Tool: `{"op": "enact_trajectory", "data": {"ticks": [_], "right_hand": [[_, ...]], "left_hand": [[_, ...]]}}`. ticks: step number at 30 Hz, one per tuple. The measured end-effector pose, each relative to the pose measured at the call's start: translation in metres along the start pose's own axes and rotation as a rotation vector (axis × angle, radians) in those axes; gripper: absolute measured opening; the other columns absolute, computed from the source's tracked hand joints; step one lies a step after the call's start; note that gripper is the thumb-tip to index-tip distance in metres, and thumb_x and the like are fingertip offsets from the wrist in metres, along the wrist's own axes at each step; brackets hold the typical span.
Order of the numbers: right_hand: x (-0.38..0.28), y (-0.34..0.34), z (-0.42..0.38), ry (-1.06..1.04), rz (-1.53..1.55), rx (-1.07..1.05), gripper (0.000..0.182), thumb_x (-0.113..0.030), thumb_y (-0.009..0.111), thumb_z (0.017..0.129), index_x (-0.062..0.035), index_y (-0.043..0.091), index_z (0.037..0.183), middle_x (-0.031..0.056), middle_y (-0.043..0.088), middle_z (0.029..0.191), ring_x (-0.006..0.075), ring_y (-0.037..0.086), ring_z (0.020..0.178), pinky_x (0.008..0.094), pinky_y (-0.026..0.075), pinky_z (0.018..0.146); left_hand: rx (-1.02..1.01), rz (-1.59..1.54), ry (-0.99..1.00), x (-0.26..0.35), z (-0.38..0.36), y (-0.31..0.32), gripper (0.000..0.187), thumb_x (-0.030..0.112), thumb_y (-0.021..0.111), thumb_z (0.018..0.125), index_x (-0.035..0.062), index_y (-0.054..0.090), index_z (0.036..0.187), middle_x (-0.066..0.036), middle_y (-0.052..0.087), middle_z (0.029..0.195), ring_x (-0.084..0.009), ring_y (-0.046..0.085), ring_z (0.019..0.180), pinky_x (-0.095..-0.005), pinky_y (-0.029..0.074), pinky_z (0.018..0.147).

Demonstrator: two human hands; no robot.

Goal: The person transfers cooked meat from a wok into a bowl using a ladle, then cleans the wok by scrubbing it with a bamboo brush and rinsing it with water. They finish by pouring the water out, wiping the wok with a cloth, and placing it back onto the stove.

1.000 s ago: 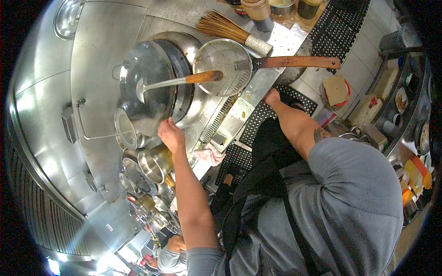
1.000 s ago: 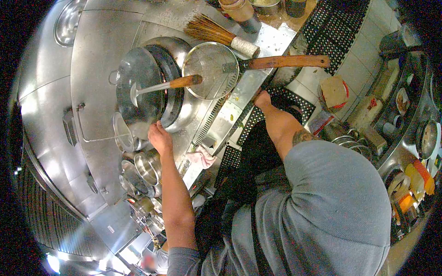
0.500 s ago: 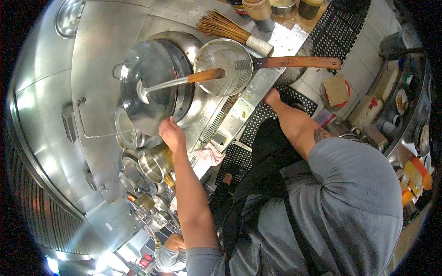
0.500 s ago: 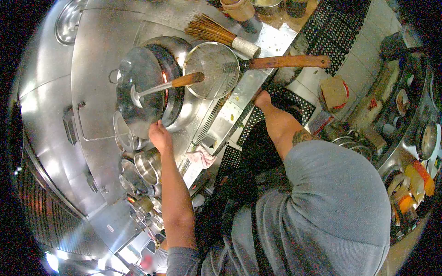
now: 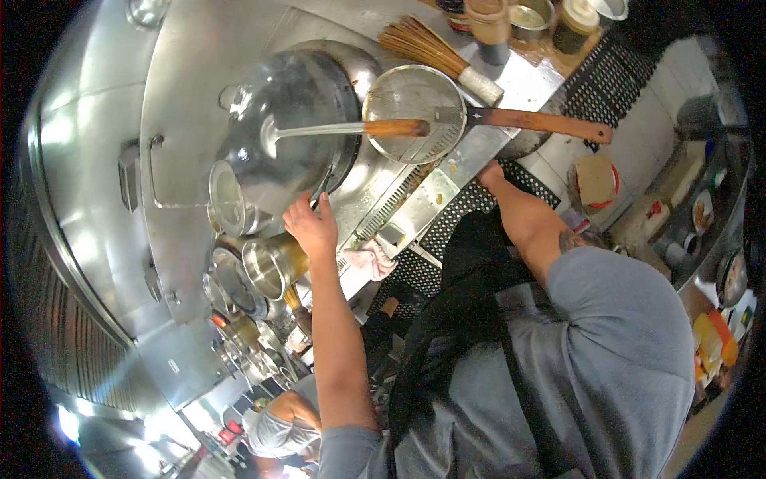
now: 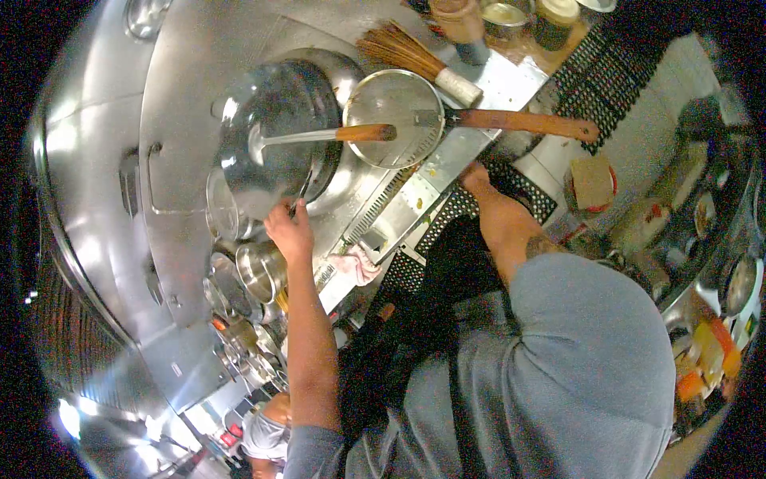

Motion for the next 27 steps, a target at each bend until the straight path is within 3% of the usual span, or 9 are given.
{"op": "enact_trajectory", "data": {"ticks": [4,5,9,11,15,17,20,23,27], "right_hand": [[-0.046,-0.019,-0.036,-0.225,-0.582,-0.493,0.034,-0.020,0.056,0.079,-0.0031,0.069,0.106,0.0185,0.068,0.110,0.0340,0.067,0.097,0.0432,0.052,0.086],[-0.049,-0.024,-0.057,-0.229,-0.881,-0.957,0.032,-0.021,0.057,0.074,-0.0034,0.073,0.096,0.0192,0.069,0.106,0.0348,0.067,0.096,0.0437,0.052,0.086],[-0.220,-0.171,-0.150,-0.283,-0.756,-0.690,0.032,-0.028,0.061,0.080,-0.0031,0.070,0.098,0.0217,0.069,0.098,0.0377,0.067,0.094,0.0495,0.052,0.085],[-0.319,-0.216,-0.179,-0.518,-0.282,-0.642,0.031,-0.023,0.058,0.088,-0.0006,0.063,0.108,0.0254,0.066,0.095,0.0415,0.064,0.093,0.0492,0.049,0.087],[-0.446,-0.261,-0.156,-1.048,-0.440,0.116,0.039,-0.021,0.059,0.087,0.0016,0.056,0.118,0.0234,0.063,0.096,0.0391,0.059,0.101,0.0492,0.047,0.090],[-0.445,-0.236,-0.103,-0.856,-0.745,0.142,0.040,-0.021,0.059,0.087,0.0032,0.054,0.118,0.0256,0.063,0.096,0.0391,0.062,0.096,0.0479,0.049,0.087],[-0.424,-0.186,-0.031,-0.731,-0.858,-0.157,0.035,-0.020,0.059,0.086,0.0032,0.055,0.112,0.0260,0.064,0.096,0.0382,0.064,0.090,0.0457,0.052,0.080],[-0.417,-0.196,-0.036,-0.773,-0.849,-0.247,0.031,-0.022,0.061,0.086,0.0034,0.055,0.102,0.0227,0.066,0.090,0.0329,0.067,0.075,0.0410,0.054,0.067],[-0.424,-0.234,-0.096,-0.265,-0.307,-0.668,0.029,-0.027,0.064,0.087,0.0009,0.054,0.090,0.0146,0.063,0.076,0.0225,0.061,0.056,0.0373,0.050,0.050]], "left_hand": [[0.090,-0.100,-0.063,-0.006,-0.039,-0.033,0.030,0.023,0.066,0.086,0.0014,0.060,0.107,-0.019,0.060,0.100,-0.0381,0.053,0.097,-0.0474,0.040,0.087],[0.095,-0.138,-0.113,-0.006,-0.057,-0.041,0.030,0.020,0.067,0.086,0.0006,0.060,0.107,-0.019,0.060,0.099,-0.0387,0.053,0.098,-0.0475,0.041,0.088],[-0.038,-0.347,-0.455,-0.020,-0.162,-0.049,0.028,0.015,0.065,0.087,-0.0014,0.059,0.109,-0.020,0.060,0.098,-0.0375,0.057,0.093,-0.0445,0.047,0.083],[-0.097,-0.412,-0.615,-0.019,-0.224,-0.044,0.027,0.015,0.064,0.088,-0.0024,0.059,0.108,-0.020,0.060,0.097,-0.0350,0.060,0.088,-0.0426,0.049,0.077],[-0.068,-0.474,-0.883,-0.002,-0.337,-0.027,0.025,0.016,0.064,0.089,-0.0030,0.060,0.104,-0.018,0.061,0.096,-0.0309,0.063,0.080,-0.0396,0.051,0.069],[-0.111,-0.471,-1.019,0.009,-0.389,-0.007,0.026,0.018,0.065,0.088,-0.0030,0.061,0.103,-0.018,0.062,0.098,-0.0304,0.064,0.080,-0.0385,0.052,0.068],[-0.127,-0.539,-1.192,0.037,-0.432,0.006,0.025,0.018,0.064,0.089,-0.0025,0.061,0.102,-0.018,0.063,0.098,-0.0309,0.063,0.080,-0.0402,0.051,0.070],[-0.063,-0.503,-1.307,0.058,-0.472,0.017,0.023,0.019,0.064,0.088,-0.0009,0.062,0.100,-0.017,0.064,0.095,-0.0306,0.062,0.078,-0.0415,0.050,0.071],[-0.002,-0.528,-1.442,0.072,-0.500,0.029,0.020,0.018,0.064,0.088,-0.0010,0.062,0.094,-0.017,0.063,0.091,-0.0328,0.061,0.078,-0.0427,0.049,0.072]]}}
Point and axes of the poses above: each hand's wrist, its own z-axis towards the middle knuckle, its own y-axis out of the palm, x = y × z, the point moved 7 cm from there along z, towards the middle knuckle
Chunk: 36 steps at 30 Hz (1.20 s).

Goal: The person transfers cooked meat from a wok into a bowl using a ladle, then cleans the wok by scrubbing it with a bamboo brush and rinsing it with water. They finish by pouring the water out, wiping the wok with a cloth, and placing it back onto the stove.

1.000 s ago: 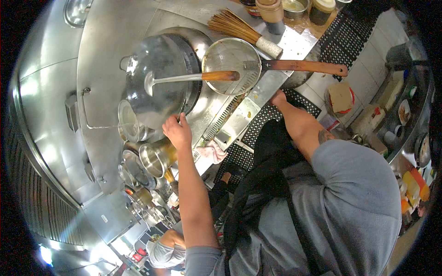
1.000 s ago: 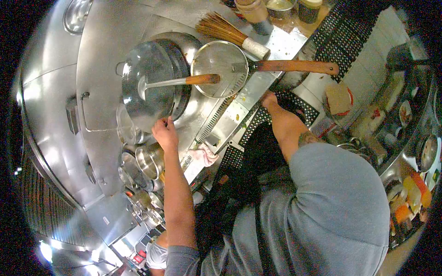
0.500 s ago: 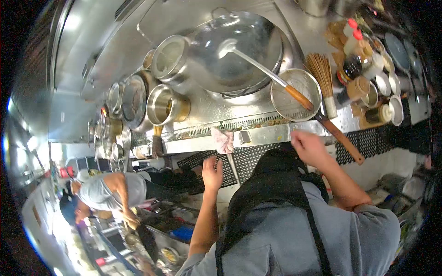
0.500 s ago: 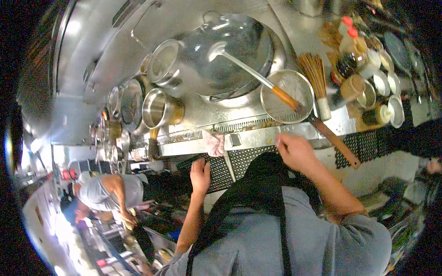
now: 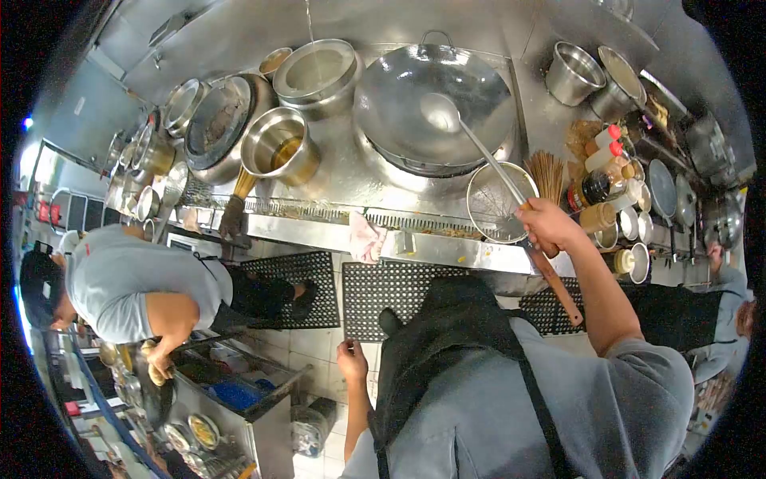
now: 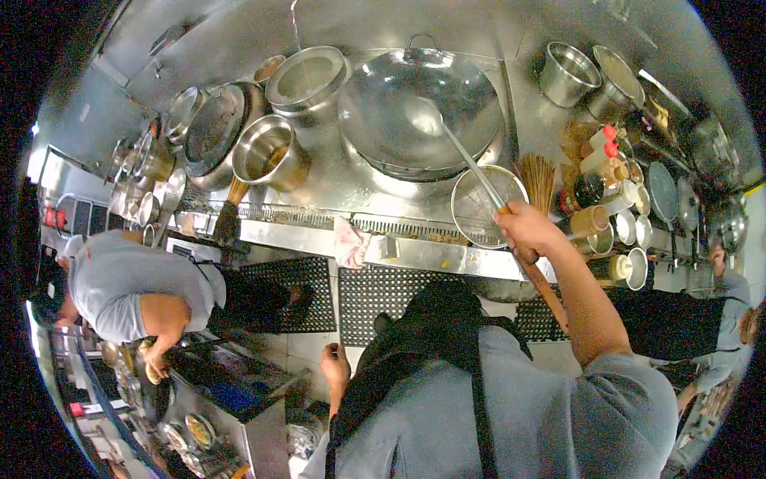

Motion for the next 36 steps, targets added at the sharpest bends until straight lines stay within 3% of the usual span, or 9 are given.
{"op": "enact_trajectory", "data": {"ticks": [5,11,18,24,29,30,31,32,36], "right_hand": [[-0.011,0.011,0.056,-0.007,0.462,0.009,0.030,-0.029,0.064,0.087,-0.0014,0.053,0.086,0.0082,0.056,0.068,0.0165,0.053,0.048,0.0351,0.043,0.040],[-0.019,-0.008,0.050,-0.283,-0.676,0.507,0.021,-0.020,0.057,0.089,0.0008,0.056,0.092,0.0230,0.067,0.085,0.0356,0.068,0.074,0.0474,0.054,0.064],[-0.027,0.075,0.055,0.000,-0.814,0.385,0.043,-0.019,0.053,0.089,0.0026,0.044,0.126,0.0282,0.063,0.105,0.0416,0.064,0.096,0.0498,0.052,0.085],[-0.060,0.113,-0.059,-0.565,-0.586,0.635,0.035,-0.021,0.059,0.089,-0.0029,0.056,0.119,0.0213,0.059,0.115,0.0372,0.059,0.102,0.0443,0.050,0.085],[0.227,0.269,0.027,0.089,0.037,0.000,0.034,-0.030,0.065,0.084,-0.0066,0.065,0.109,0.0164,0.068,0.103,0.0332,0.065,0.097,0.0403,0.050,0.086],[0.254,0.264,0.037,0.311,0.144,0.187,0.039,-0.032,0.065,0.083,-0.0055,0.065,0.111,0.0188,0.066,0.108,0.0344,0.062,0.103,0.0409,0.049,0.088],[0.277,0.257,0.062,0.160,-0.026,0.453,0.035,-0.017,0.058,0.086,0.0040,0.062,0.115,0.0101,0.065,0.091,0.0185,0.060,0.074,0.0322,0.048,0.058],[0.325,0.274,0.093,0.234,0.625,0.451,0.038,-0.019,0.057,0.089,0.0010,0.058,0.121,0.0104,0.062,0.087,0.0204,0.059,0.072,0.0358,0.049,0.060],[0.340,0.296,0.133,0.342,1.359,0.629,0.031,-0.031,0.050,0.097,-0.0109,0.052,0.120,0.0078,0.056,0.108,0.0205,0.055,0.088,0.0457,0.050,0.078]], "left_hand": [[-0.002,0.001,0.096,-0.028,0.011,0.020,0.018,0.016,0.064,0.087,-0.0018,0.063,0.089,-0.020,0.064,0.086,-0.0366,0.063,0.079,-0.0451,0.049,0.072],[0.022,-0.065,-0.005,-0.052,0.044,0.000,0.019,0.016,0.063,0.086,-0.0006,0.066,0.095,-0.020,0.068,0.089,-0.0365,0.066,0.081,-0.0435,0.051,0.075],[-0.095,0.020,-0.101,-0.086,0.047,0.009,0.027,0.025,0.060,0.089,-0.0004,0.066,0.093,-0.023,0.068,0.092,-0.0412,0.064,0.087,-0.0469,0.050,0.079],[-0.181,0.131,-0.115,-0.119,0.038,-0.031,0.031,0.024,0.064,0.086,-0.0031,0.063,0.101,-0.021,0.066,0.094,-0.0376,0.064,0.089,-0.0450,0.050,0.079],[-0.203,-0.036,0.530,0.149,0.096,-0.068,0.038,0.027,0.068,0.087,-0.0033,0.059,0.109,-0.019,0.061,0.101,-0.0357,0.058,0.095,-0.0433,0.047,0.086],[-0.159,0.009,0.866,0.226,0.100,-0.062,0.037,0.025,0.068,0.086,-0.0017,0.059,0.110,-0.020,0.060,0.100,-0.0389,0.056,0.096,-0.0459,0.044,0.089],[-0.149,0.037,1.019,0.296,0.102,-0.052,0.038,0.024,0.068,0.085,-0.0004,0.059,0.113,-0.020,0.059,0.101,-0.0398,0.054,0.097,-0.0478,0.042,0.091],[-0.122,0.079,1.184,0.347,0.105,-0.033,0.042,0.026,0.067,0.086,0.0009,0.057,0.118,-0.020,0.058,0.106,-0.0388,0.053,0.100,-0.0475,0.041,0.093],[0.005,0.454,1.531,0.457,0.129,0.075,0.043,0.036,0.052,0.094,0.0051,0.054,0.125,-0.017,0.061,0.114,-0.0344,0.055,0.108,-0.0474,0.043,0.092]]}}
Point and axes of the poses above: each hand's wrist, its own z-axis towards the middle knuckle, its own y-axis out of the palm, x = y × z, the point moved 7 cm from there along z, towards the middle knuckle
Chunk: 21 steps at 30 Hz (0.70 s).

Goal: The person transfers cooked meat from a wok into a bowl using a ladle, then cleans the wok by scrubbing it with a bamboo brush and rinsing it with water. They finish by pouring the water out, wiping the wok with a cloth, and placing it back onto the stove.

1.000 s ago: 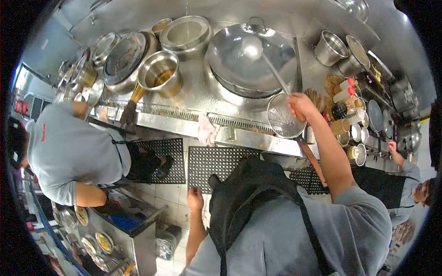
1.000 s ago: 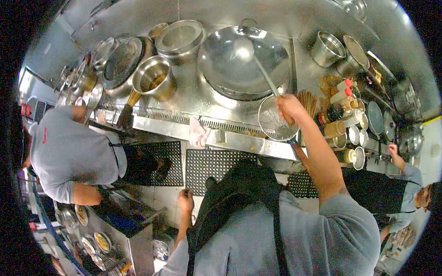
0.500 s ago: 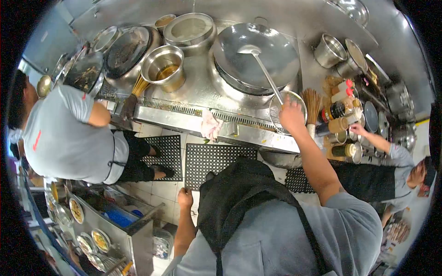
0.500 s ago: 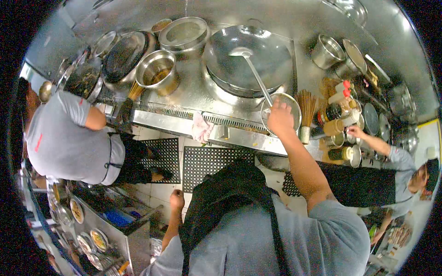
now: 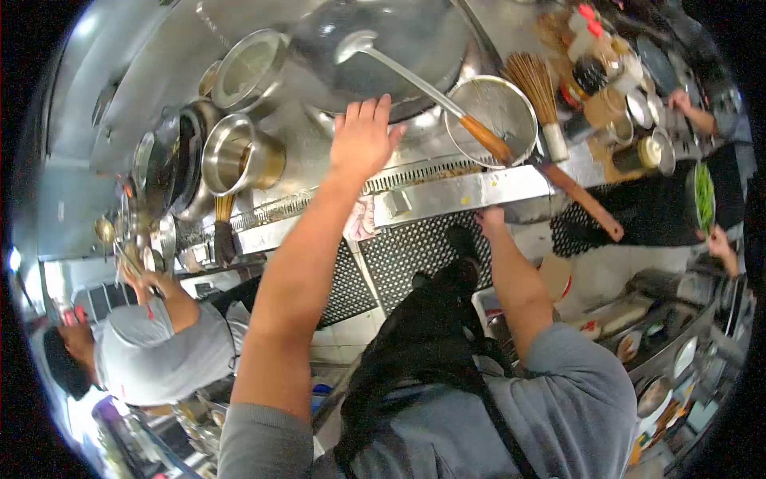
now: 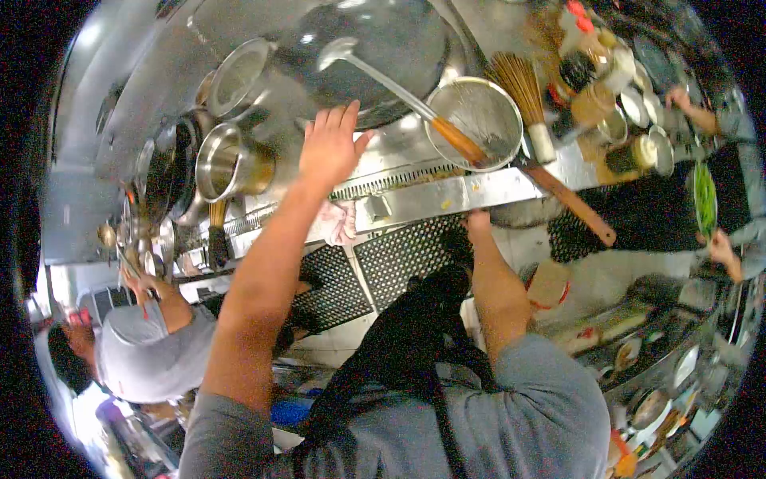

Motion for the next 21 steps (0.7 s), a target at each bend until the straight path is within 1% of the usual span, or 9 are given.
{"op": "enact_trajectory", "data": {"ticks": [3,7,9,10,12,15,18,20,21], "right_hand": [[0.012,0.003,0.023,-0.059,0.140,0.087,0.031,-0.022,0.055,0.094,-0.0113,0.052,0.123,0.0083,0.062,0.097,0.0210,0.060,0.071,0.0336,0.052,0.061],[0.004,-0.008,0.021,-0.362,0.054,0.326,0.042,-0.010,0.061,0.090,0.0028,0.045,0.127,0.0110,0.062,0.105,0.0221,0.062,0.078,0.0361,0.052,0.060],[0.008,-0.018,0.039,-0.450,-0.120,0.299,0.027,-0.014,0.061,0.091,0.0069,0.056,0.108,0.0129,0.066,0.087,0.0213,0.061,0.070,0.0377,0.049,0.061],[0.009,-0.024,0.039,-0.511,-0.329,0.445,0.018,-0.011,0.061,0.089,0.0065,0.060,0.094,0.0130,0.065,0.074,0.0210,0.060,0.061,0.0362,0.048,0.055],[0.037,-0.036,0.083,-0.480,-0.322,0.544,0.014,-0.007,0.060,0.085,0.0063,0.060,0.087,0.0128,0.065,0.069,0.0212,0.059,0.052,0.0339,0.046,0.048],[0.026,-0.032,0.066,-0.439,-0.244,0.455,0.012,-0.006,0.064,0.081,0.0057,0.062,0.080,0.0124,0.064,0.066,0.0211,0.060,0.052,0.0335,0.046,0.047],[0.024,-0.027,0.073,-0.638,-0.620,0.365,0.011,-0.005,0.064,0.076,0.0061,0.062,0.076,0.0133,0.064,0.064,0.0223,0.059,0.050,0.0341,0.045,0.047],[0.014,-0.027,0.061,-0.770,-0.866,0.518,0.013,-0.007,0.064,0.076,0.0051,0.065,0.080,0.0151,0.066,0.066,0.0254,0.060,0.051,0.0376,0.047,0.049],[0.034,-0.037,0.082,-0.368,-0.421,0.420,0.015,-0.014,0.071,0.073,-0.0075,0.073,0.086,0.0143,0.071,0.078,0.0290,0.066,0.065,0.0450,0.051,0.060]], "left_hand": [[-0.542,0.134,0.065,-0.004,0.030,0.054,0.033,0.033,0.046,0.097,0.0064,0.057,0.114,-0.015,0.066,0.108,-0.0333,0.062,0.103,-0.0461,0.045,0.091],[-0.496,0.201,0.036,-0.016,0.046,0.048,0.025,0.027,0.041,0.099,0.0096,0.058,0.104,-0.018,0.068,0.102,-0.0364,0.066,0.093,-0.0503,0.049,0.082],[-0.426,0.179,0.084,-0.017,0.045,0.047,0.023,0.026,0.045,0.097,0.0071,0.059,0.097,-0.016,0.069,0.095,-0.0345,0.067,0.090,-0.0482,0.049,0.080],[-0.434,0.192,0.061,-0.014,0.044,0.045,0.023,0.026,0.045,0.098,0.0072,0.058,0.096,-0.016,0.069,0.095,-0.0357,0.066,0.089,-0.0484,0.049,0.079],[-0.397,0.222,0.079,-0.014,0.043,0.044,0.024,0.027,0.045,0.098,0.0073,0.058,0.095,-0.016,0.069,0.094,-0.0366,0.066,0.088,-0.0485,0.049,0.079],[-0.345,0.222,0.097,-0.015,0.043,0.042,0.024,0.029,0.045,0.098,0.0079,0.058,0.095,-0.016,0.068,0.091,-0.0380,0.065,0.086,-0.0492,0.049,0.077],[-0.300,0.242,0.092,-0.015,0.042,0.038,0.024,0.029,0.047,0.098,0.0078,0.058,0.095,-0.016,0.068,0.090,-0.0374,0.065,0.086,-0.0498,0.049,0.076],[-0.317,0.281,0.065,-0.015,0.042,0.036,0.024,0.029,0.048,0.097,0.0076,0.058,0.095,-0.015,0.068,0.089,-0.0366,0.065,0.086,-0.0500,0.049,0.076],[-0.308,0.261,0.073,-0.014,0.042,0.035,0.024,0.029,0.048,0.097,0.0074,0.059,0.096,-0.017,0.068,0.091,-0.0368,0.065,0.086,-0.0499,0.049,0.077]]}}
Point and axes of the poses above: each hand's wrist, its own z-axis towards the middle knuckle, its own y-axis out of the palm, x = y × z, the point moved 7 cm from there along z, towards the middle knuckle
